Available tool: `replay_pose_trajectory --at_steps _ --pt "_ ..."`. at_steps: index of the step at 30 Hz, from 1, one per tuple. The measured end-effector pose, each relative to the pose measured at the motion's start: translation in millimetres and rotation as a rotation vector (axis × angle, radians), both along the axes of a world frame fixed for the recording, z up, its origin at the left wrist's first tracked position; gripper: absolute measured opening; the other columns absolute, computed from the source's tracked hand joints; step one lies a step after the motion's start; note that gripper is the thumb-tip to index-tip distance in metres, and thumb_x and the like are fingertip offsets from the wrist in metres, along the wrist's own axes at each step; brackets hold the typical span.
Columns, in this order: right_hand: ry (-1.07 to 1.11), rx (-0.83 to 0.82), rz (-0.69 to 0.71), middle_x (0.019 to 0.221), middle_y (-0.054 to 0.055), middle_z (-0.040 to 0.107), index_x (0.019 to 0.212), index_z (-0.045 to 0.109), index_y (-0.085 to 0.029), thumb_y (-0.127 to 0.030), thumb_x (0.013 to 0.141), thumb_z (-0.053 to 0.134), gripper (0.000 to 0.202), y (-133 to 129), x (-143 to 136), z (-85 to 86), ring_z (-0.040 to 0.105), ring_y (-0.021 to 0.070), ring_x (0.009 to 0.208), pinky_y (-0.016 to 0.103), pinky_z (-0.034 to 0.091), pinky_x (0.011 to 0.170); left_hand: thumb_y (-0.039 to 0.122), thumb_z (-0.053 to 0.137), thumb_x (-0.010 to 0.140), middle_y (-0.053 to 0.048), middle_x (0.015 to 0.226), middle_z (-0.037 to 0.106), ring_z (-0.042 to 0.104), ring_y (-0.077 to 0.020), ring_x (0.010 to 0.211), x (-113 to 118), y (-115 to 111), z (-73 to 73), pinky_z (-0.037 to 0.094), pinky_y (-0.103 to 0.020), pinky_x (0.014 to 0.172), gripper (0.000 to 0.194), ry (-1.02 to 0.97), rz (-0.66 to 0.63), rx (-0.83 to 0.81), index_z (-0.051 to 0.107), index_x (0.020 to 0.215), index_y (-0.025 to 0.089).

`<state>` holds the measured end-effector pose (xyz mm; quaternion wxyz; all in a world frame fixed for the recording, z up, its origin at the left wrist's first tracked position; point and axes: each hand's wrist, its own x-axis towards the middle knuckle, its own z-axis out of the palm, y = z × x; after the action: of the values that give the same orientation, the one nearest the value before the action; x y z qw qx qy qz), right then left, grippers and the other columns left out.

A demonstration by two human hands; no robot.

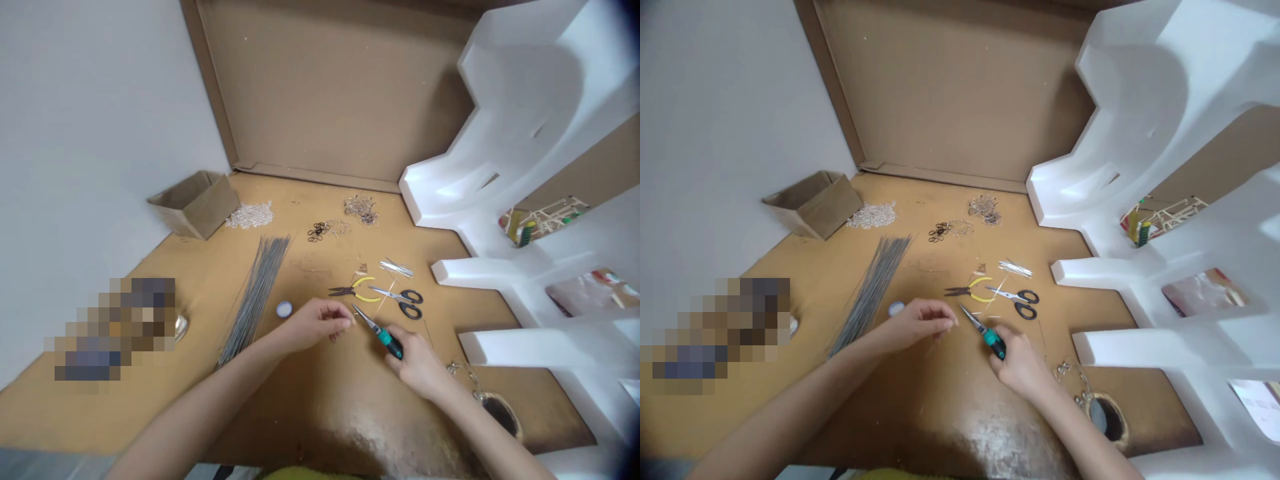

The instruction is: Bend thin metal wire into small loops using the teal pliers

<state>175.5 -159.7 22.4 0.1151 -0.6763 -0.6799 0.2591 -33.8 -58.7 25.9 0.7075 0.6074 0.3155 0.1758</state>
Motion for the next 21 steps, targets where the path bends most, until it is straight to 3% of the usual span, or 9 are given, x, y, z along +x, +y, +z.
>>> replay_pose_trajectory --at_steps 3,5,11,17,21 --pt "-0.113 -0.011 0.040 0.069 0.002 0.060 0.083 0.052 -0.022 -0.019 0.069 0.047 0.015 -7.8 -4.2 -0.8 0.055 0.0184 0.061 0.025 0.028 0.055 0.035 0.064 0.067 0.001 0.063 0.056 0.050 -0.0066 0.056 -2.3 16.8 19.7 0.042 -0.021 0.058 0.027 -0.020 0.138 0.048 0.060 0.079 0.011" --pt "-0.165 -0.010 0.067 0.069 0.002 0.061 0.082 0.052 -0.023 -0.019 0.069 0.047 0.014 -12.5 -7.5 -0.8 0.057 0.0201 0.062 0.026 0.027 0.054 0.036 0.066 0.066 0.000 0.064 0.057 0.051 -0.0068 0.056 4.1 27.1 24.1 0.043 -0.021 0.059 0.028 -0.006 0.102 0.040 0.060 0.077 0.011" --pt "-0.266 0.000 0.115 0.069 0.003 0.062 0.081 0.050 -0.023 -0.021 0.069 0.048 0.012 -20.3 -10.8 2.8 0.058 0.0217 0.062 0.027 0.023 0.052 0.038 0.065 0.066 0.000 0.061 0.057 0.051 -0.0061 0.053 37.1 32.4 10.0 0.043 -0.021 0.057 0.029 0.045 -0.046 -0.008 0.058 0.072 0.011" --pt "-0.332 0.001 0.152 0.067 0.003 0.063 0.081 0.050 -0.022 -0.022 0.070 0.048 0.012 -19.7 -11.4 4.9 0.059 0.0228 0.061 0.028 0.023 0.051 0.036 0.067 0.064 0.000 0.061 0.056 0.050 -0.0065 0.055 48.9 22.3 11.5 0.042 -0.019 0.053 0.028 0.006 -0.045 -0.039 0.056 0.069 0.010" --pt "-0.333 -0.001 0.160 0.071 0.004 0.064 0.085 0.053 -0.022 -0.022 0.070 0.048 0.016 -18.9 -12.5 7.1 0.060 0.0221 0.064 0.028 0.030 0.053 0.032 0.065 0.065 0.001 0.062 0.057 0.051 -0.0072 0.056 50.1 19.8 6.7 0.042 -0.020 0.055 0.024 0.005 0.006 0.002 0.054 0.068 0.011"
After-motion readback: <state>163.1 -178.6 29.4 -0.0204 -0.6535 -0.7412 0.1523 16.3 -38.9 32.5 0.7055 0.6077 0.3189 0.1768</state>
